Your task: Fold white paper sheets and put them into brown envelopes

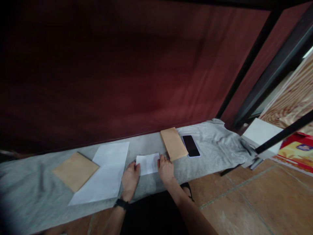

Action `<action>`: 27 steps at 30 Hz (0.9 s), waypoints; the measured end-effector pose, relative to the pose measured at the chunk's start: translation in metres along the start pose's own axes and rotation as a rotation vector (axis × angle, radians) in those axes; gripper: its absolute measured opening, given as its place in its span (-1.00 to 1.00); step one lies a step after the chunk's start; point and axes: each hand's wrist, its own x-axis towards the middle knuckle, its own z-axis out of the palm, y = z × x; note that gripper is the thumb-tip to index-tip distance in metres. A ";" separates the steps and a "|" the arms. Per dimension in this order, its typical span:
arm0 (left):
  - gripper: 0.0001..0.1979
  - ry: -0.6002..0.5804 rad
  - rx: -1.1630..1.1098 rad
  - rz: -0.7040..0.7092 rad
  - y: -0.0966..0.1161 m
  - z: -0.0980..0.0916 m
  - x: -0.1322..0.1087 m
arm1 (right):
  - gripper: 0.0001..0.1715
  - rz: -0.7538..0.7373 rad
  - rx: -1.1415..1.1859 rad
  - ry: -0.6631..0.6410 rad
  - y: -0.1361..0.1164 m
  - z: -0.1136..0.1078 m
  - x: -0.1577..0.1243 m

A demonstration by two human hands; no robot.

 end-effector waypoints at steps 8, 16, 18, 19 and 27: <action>-0.72 -0.029 0.074 -0.006 0.002 -0.001 0.002 | -0.53 -0.363 0.149 0.094 -0.001 0.008 -0.020; -0.66 0.093 0.060 0.089 0.003 -0.002 -0.006 | -0.43 -0.380 0.087 0.051 -0.006 0.019 -0.040; -0.60 0.199 0.038 0.264 0.003 0.006 -0.015 | -0.43 -0.377 0.079 0.041 -0.007 0.017 -0.041; -0.57 0.224 0.027 0.367 0.003 0.011 -0.021 | -0.43 -0.379 0.074 0.033 -0.007 0.016 -0.041; -0.42 0.041 0.181 0.614 -0.005 0.039 -0.050 | -0.43 -0.390 0.045 0.006 -0.001 0.017 -0.039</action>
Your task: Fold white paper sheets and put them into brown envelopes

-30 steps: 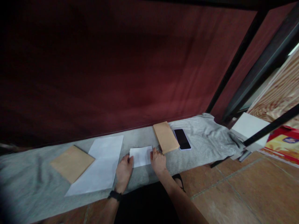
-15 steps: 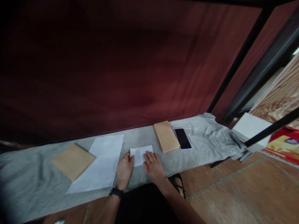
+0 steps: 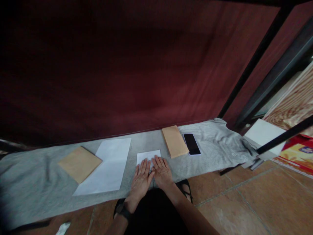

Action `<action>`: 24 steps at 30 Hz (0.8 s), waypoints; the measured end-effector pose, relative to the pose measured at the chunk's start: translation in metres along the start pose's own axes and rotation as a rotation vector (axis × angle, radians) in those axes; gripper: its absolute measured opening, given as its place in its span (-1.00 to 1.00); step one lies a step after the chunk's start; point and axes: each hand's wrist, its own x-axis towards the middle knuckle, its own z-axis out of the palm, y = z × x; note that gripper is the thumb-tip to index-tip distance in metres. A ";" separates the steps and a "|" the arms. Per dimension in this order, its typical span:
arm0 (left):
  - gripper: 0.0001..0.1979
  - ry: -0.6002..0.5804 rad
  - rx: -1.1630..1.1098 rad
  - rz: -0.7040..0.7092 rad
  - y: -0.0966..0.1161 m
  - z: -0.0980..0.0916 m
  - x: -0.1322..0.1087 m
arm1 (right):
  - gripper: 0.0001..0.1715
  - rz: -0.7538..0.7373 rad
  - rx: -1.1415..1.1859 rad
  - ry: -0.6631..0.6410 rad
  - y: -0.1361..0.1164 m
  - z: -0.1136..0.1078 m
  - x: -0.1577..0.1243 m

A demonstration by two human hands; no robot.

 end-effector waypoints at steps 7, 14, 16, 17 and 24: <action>-0.37 0.008 0.040 0.028 0.001 -0.013 -0.012 | -0.41 0.040 -0.037 0.057 0.015 -0.002 -0.008; -0.36 -0.042 0.033 -0.007 0.011 -0.019 -0.014 | -0.41 0.070 -0.003 0.075 0.018 -0.009 -0.017; -0.38 -0.059 0.040 -0.030 0.013 -0.018 -0.013 | -0.41 0.016 0.055 0.061 0.012 -0.011 -0.017; -0.39 -0.064 0.044 -0.037 0.013 -0.017 -0.014 | -0.41 -0.023 0.087 0.045 0.008 -0.012 -0.018; -0.43 -0.076 0.058 -0.008 0.017 -0.015 -0.015 | -0.42 -0.083 0.075 -0.012 -0.006 -0.012 -0.028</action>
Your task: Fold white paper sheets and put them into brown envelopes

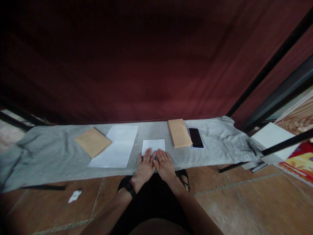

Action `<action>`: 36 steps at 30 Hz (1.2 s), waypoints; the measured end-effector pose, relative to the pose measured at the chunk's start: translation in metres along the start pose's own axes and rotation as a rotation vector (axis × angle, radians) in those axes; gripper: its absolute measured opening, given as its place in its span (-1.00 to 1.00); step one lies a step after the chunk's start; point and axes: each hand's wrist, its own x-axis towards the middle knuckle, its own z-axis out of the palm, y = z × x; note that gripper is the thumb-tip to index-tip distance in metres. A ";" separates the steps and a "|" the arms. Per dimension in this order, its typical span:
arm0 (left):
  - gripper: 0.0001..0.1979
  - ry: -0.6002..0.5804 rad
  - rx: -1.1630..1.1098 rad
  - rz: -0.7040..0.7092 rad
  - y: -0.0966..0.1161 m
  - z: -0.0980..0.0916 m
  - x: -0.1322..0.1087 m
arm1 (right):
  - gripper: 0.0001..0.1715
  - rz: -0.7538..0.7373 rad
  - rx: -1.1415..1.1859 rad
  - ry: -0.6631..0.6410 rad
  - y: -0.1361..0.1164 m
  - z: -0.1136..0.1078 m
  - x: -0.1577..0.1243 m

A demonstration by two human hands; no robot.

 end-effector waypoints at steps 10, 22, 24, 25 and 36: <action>-0.32 0.050 -0.009 0.014 -0.003 0.008 -0.002 | -0.43 0.051 -0.084 0.063 0.015 -0.007 -0.018; -0.29 0.129 0.022 -0.169 -0.025 0.008 -0.027 | -0.42 0.057 -0.080 0.089 0.015 -0.007 -0.017; -0.33 0.156 0.020 -0.199 -0.027 0.005 -0.027 | -0.41 0.061 -0.075 0.095 0.015 -0.007 -0.017; -0.35 0.167 0.010 -0.202 -0.026 0.004 -0.025 | -0.41 0.061 -0.071 0.096 0.014 -0.007 -0.017; -0.40 0.032 -0.158 0.127 0.020 0.015 0.021 | -0.44 0.058 -0.103 0.060 0.014 -0.004 -0.017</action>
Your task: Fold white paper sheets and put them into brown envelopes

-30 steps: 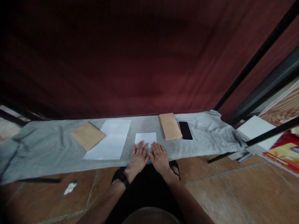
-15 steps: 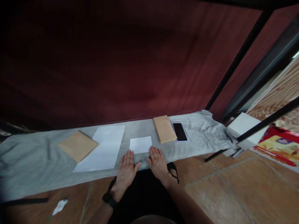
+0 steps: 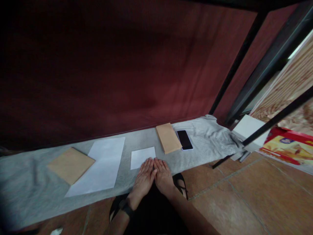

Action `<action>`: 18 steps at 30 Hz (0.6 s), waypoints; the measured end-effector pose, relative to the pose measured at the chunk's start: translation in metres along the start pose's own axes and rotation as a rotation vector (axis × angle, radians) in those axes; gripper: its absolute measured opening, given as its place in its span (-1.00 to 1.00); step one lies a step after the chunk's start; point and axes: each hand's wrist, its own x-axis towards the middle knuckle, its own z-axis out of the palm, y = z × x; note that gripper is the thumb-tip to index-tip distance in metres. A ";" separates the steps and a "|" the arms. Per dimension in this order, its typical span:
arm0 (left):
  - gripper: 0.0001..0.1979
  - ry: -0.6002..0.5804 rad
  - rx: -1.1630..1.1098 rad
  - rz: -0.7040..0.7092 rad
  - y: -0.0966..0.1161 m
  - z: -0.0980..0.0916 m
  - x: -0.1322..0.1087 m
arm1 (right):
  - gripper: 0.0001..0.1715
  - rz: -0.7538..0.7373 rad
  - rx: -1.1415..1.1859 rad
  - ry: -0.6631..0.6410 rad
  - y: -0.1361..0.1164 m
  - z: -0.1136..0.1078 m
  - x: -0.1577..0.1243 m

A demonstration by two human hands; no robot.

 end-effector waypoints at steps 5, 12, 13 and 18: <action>-0.35 0.065 0.071 -0.088 -0.023 0.002 -0.006 | -0.43 0.021 0.015 0.029 -0.002 -0.001 0.000; -0.37 0.144 0.146 -0.216 -0.058 -0.004 -0.016 | -0.47 0.061 0.084 0.027 -0.004 -0.009 0.007; -0.38 0.149 0.147 -0.219 -0.059 -0.004 -0.016 | -0.47 0.070 0.097 0.027 -0.006 -0.009 0.012; -0.40 0.154 0.150 -0.237 -0.057 -0.002 -0.017 | -0.46 -0.006 0.167 -0.028 -0.019 -0.001 0.044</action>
